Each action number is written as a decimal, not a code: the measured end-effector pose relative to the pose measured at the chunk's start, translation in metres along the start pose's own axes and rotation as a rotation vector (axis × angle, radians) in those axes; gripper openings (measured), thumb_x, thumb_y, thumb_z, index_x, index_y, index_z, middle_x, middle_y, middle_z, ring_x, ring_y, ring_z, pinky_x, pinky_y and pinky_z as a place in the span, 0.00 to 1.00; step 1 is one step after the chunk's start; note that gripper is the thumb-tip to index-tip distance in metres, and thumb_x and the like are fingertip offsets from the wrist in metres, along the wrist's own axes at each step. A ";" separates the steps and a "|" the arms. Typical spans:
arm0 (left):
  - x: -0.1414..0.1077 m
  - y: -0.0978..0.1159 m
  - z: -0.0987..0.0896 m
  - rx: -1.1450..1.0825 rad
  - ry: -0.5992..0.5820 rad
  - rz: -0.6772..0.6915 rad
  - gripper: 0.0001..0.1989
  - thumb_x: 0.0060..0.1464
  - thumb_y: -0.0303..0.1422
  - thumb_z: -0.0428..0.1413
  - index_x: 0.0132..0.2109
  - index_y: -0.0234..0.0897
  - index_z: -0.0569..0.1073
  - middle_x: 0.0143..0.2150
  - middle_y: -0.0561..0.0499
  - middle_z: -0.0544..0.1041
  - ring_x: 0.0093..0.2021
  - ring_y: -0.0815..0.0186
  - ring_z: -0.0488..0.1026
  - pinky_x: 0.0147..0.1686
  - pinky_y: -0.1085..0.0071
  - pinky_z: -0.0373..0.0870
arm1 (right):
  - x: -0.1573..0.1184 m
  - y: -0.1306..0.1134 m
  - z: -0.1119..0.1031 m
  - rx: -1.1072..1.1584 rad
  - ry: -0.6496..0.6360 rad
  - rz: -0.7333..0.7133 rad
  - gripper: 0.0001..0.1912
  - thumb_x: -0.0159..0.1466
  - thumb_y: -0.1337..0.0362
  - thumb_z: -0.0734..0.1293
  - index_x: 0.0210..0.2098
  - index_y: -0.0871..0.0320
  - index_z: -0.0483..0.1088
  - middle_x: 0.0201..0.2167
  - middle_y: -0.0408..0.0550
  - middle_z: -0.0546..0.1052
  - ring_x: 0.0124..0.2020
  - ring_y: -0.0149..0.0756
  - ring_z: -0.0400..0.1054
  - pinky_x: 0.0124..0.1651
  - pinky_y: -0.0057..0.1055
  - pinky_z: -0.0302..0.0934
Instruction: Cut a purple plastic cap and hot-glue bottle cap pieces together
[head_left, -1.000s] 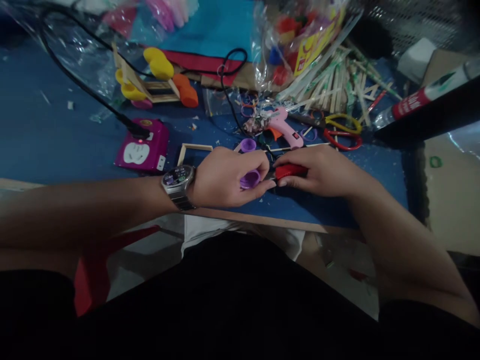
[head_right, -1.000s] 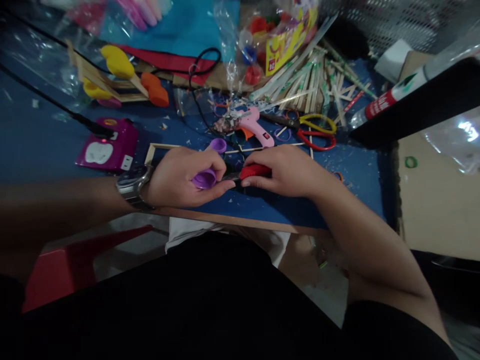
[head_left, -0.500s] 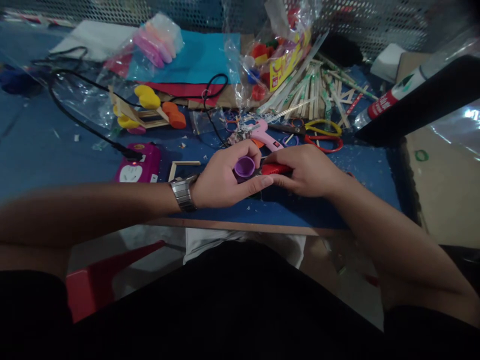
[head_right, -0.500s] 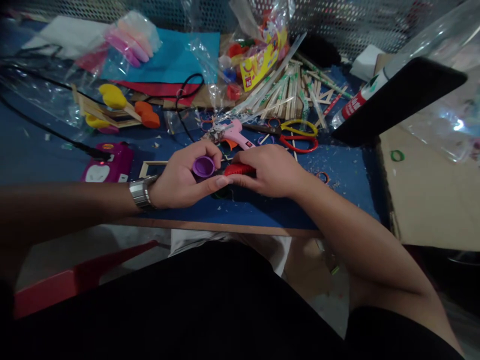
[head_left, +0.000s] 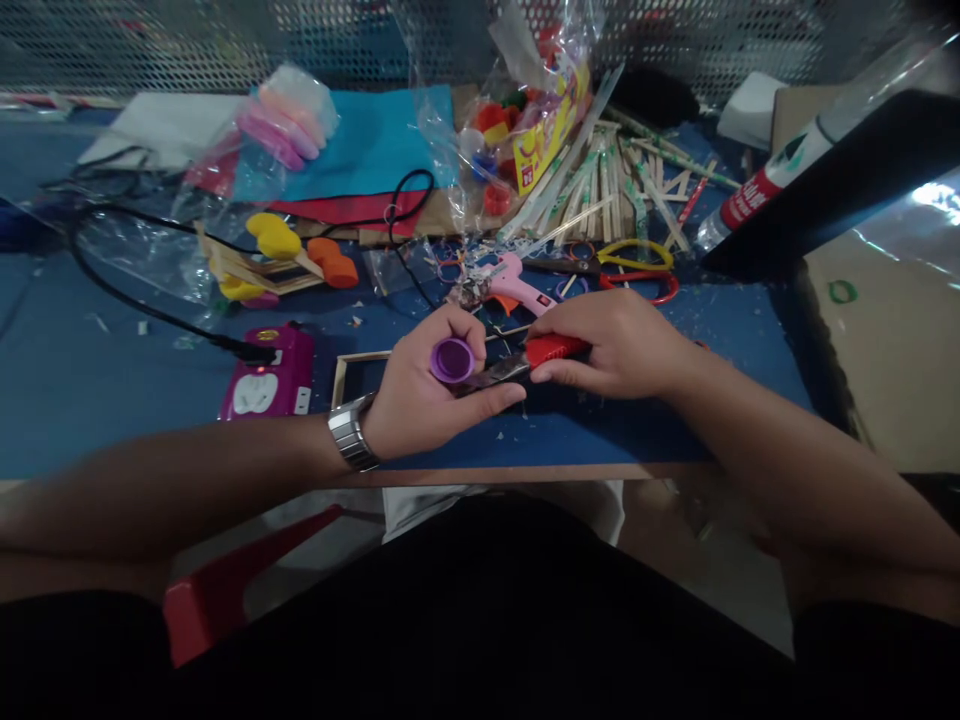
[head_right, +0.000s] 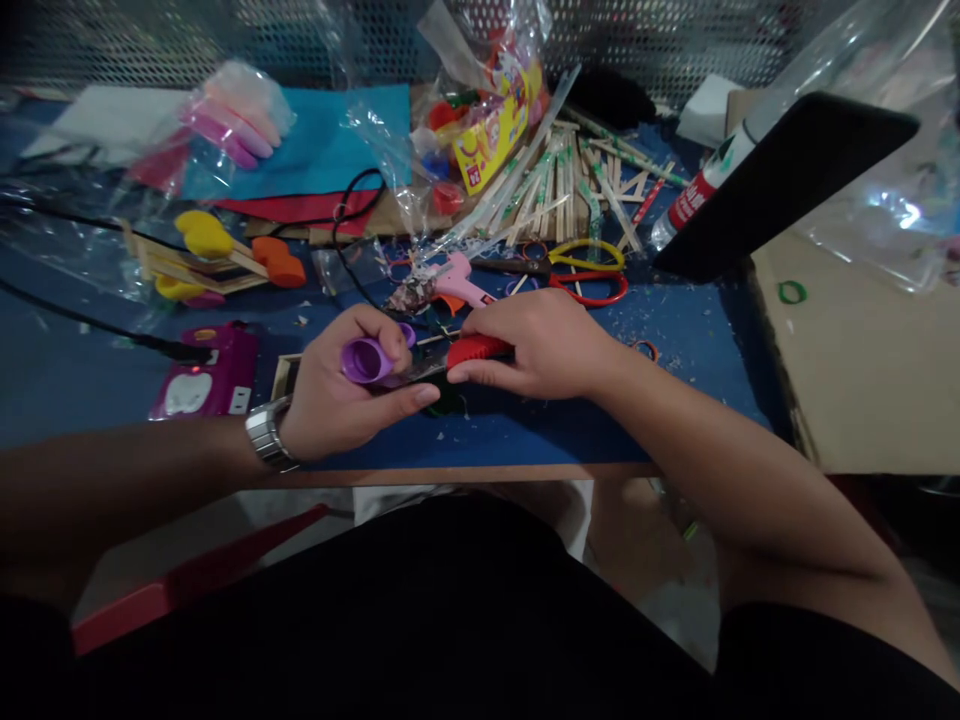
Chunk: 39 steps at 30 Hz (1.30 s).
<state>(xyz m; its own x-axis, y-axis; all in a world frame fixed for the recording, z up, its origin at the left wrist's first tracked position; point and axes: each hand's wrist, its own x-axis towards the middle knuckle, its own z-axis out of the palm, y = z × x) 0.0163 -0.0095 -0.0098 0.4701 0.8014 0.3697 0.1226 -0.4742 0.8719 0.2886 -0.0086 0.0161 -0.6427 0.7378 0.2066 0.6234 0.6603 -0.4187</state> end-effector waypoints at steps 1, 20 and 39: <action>0.001 0.001 0.001 0.017 0.011 -0.006 0.27 0.54 0.51 0.76 0.41 0.43 0.69 0.30 0.57 0.71 0.26 0.70 0.65 0.27 0.66 0.64 | 0.000 0.001 0.000 -0.003 0.006 -0.002 0.39 0.76 0.28 0.58 0.50 0.55 0.83 0.43 0.54 0.88 0.44 0.49 0.81 0.43 0.38 0.61; 0.005 0.003 0.002 0.133 0.028 0.105 0.20 0.60 0.46 0.72 0.40 0.42 0.70 0.34 0.54 0.74 0.30 0.68 0.69 0.31 0.66 0.67 | -0.001 0.001 -0.002 0.044 0.021 0.011 0.36 0.76 0.31 0.61 0.44 0.56 0.82 0.35 0.53 0.85 0.36 0.44 0.78 0.38 0.35 0.58; -0.001 -0.001 -0.005 0.140 -0.010 0.250 0.12 0.65 0.43 0.62 0.45 0.44 0.70 0.33 0.53 0.73 0.28 0.66 0.68 0.28 0.64 0.66 | 0.001 -0.005 0.005 0.085 0.001 -0.048 0.34 0.77 0.33 0.61 0.44 0.57 0.80 0.41 0.56 0.86 0.40 0.46 0.78 0.43 0.38 0.62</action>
<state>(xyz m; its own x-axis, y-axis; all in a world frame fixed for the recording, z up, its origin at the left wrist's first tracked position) 0.0116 -0.0079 -0.0096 0.5095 0.6503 0.5635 0.1215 -0.7027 0.7010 0.2825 -0.0124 0.0141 -0.6704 0.7057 0.2293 0.5520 0.6808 -0.4814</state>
